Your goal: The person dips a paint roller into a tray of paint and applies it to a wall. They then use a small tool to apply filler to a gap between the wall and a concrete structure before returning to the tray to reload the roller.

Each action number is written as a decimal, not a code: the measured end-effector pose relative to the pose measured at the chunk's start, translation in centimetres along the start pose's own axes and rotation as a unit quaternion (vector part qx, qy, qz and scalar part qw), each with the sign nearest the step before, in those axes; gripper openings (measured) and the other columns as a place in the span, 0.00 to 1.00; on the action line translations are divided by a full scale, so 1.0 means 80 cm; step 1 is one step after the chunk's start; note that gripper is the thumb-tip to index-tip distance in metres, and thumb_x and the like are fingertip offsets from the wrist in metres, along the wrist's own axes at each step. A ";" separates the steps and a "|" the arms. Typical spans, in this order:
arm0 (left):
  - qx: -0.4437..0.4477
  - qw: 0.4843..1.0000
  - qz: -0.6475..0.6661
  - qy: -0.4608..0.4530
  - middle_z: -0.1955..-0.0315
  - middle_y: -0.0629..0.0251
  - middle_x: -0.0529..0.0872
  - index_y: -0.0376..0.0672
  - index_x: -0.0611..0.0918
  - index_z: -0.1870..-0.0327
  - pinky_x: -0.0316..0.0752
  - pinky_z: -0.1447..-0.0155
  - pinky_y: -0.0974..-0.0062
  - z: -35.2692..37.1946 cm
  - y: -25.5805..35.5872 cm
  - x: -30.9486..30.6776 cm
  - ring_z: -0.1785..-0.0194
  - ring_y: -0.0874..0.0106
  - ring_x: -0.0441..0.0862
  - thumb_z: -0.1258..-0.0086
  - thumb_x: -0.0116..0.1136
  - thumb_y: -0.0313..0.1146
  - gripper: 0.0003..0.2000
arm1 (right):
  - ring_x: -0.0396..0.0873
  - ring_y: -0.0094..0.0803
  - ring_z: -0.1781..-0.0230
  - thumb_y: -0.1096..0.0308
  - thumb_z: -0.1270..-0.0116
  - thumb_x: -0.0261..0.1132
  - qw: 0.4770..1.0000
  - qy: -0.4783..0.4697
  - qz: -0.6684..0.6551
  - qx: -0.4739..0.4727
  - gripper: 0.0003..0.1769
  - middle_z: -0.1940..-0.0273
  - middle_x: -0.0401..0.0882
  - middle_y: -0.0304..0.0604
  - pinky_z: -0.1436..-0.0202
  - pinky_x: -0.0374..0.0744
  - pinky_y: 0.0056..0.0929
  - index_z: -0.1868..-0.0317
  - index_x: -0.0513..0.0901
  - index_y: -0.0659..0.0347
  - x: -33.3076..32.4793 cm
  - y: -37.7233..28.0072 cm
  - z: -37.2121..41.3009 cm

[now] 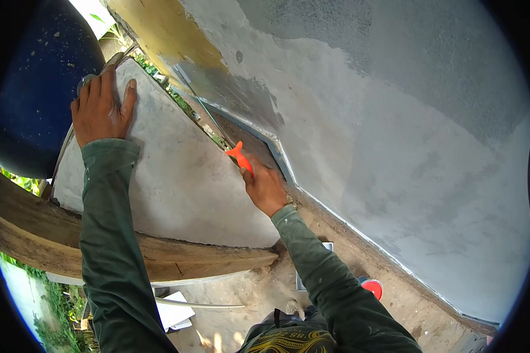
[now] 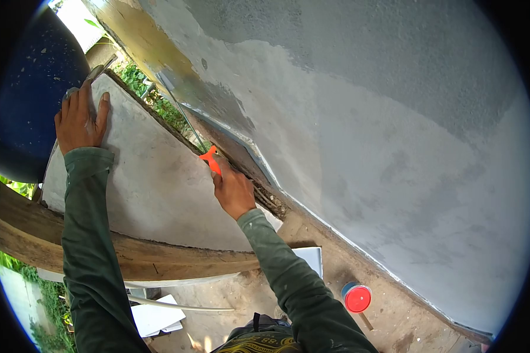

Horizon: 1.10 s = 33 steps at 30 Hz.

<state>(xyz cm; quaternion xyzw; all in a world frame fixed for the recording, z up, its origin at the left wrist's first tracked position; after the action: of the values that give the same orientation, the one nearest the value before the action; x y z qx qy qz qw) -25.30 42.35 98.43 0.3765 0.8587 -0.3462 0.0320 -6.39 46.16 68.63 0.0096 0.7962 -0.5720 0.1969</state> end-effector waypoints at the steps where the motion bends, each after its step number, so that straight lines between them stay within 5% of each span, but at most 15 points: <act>1: 0.000 1.000 -0.002 0.000 0.44 0.62 0.86 0.54 0.79 0.31 0.75 0.37 0.57 0.000 0.000 0.000 0.37 0.61 0.81 0.21 0.55 0.55 0.25 | 0.85 0.65 0.56 0.62 0.24 0.62 1.000 0.000 -0.001 -0.001 0.22 0.57 0.87 0.62 0.51 0.81 0.58 0.31 0.76 0.51 0.007 0.001 -0.012; 20: -0.010 1.000 0.008 -0.015 0.42 0.60 0.86 0.51 0.80 0.31 0.73 0.35 0.59 -0.002 0.002 0.000 0.36 0.60 0.81 0.21 0.57 0.54 0.25 | 0.84 0.64 0.45 0.59 0.25 0.62 0.999 -0.038 0.000 0.005 0.26 0.49 0.87 0.62 0.40 0.80 0.60 0.28 0.76 0.47 0.089 -0.002 -0.183; 33: 0.003 1.000 0.008 0.003 0.44 0.61 0.86 0.52 0.80 0.31 0.74 0.36 0.58 -0.001 0.000 0.001 0.37 0.60 0.82 0.21 0.56 0.54 0.24 | 0.83 0.65 0.42 0.56 0.24 0.61 1.000 0.005 0.009 -0.016 0.24 0.45 0.85 0.65 0.38 0.80 0.60 0.29 0.77 0.46 0.087 -0.004 -0.182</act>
<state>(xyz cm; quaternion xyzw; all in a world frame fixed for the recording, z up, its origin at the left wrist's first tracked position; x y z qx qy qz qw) -25.34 42.46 98.50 0.3840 0.8550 -0.3473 0.0312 -17.29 57.87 70.58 0.0164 0.8059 -0.5575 0.1985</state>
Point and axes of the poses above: each hand's wrist, its own z-axis away from the middle knuckle, its own x-axis out of the palm, y = z × x, the point moved 3 cm from there along -z, towards the middle knuckle
